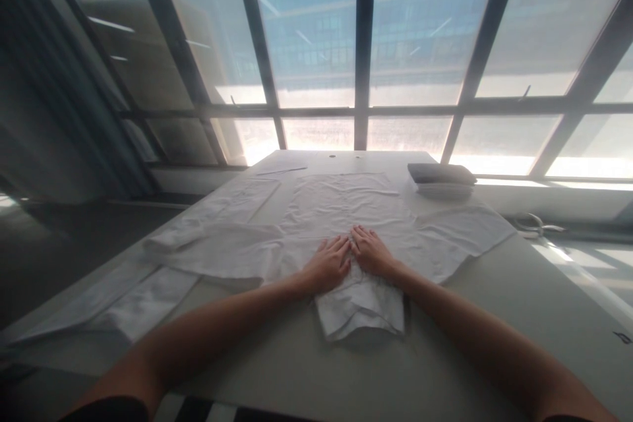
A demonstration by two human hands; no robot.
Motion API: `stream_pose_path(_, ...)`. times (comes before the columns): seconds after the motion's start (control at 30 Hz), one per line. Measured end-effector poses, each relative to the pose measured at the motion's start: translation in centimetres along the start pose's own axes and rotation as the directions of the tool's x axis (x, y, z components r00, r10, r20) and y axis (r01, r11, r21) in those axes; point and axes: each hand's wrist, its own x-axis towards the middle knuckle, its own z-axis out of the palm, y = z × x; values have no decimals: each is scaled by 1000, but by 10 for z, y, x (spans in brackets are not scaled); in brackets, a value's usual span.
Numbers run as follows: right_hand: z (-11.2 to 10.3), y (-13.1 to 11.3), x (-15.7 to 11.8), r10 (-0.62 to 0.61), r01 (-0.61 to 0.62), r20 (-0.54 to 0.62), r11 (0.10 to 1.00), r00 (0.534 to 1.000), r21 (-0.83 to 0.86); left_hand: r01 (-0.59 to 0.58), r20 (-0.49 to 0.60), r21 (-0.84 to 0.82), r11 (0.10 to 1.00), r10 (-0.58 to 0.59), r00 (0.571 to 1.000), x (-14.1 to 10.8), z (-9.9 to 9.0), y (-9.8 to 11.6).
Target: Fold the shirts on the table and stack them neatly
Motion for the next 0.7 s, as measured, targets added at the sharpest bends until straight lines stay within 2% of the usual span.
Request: stream_pose_path(0.7, 4, 4, 1, -9, 9, -16, 1000, 1000, -16, -28, -16, 3, 1000, 28, 999, 2, 4, -2)
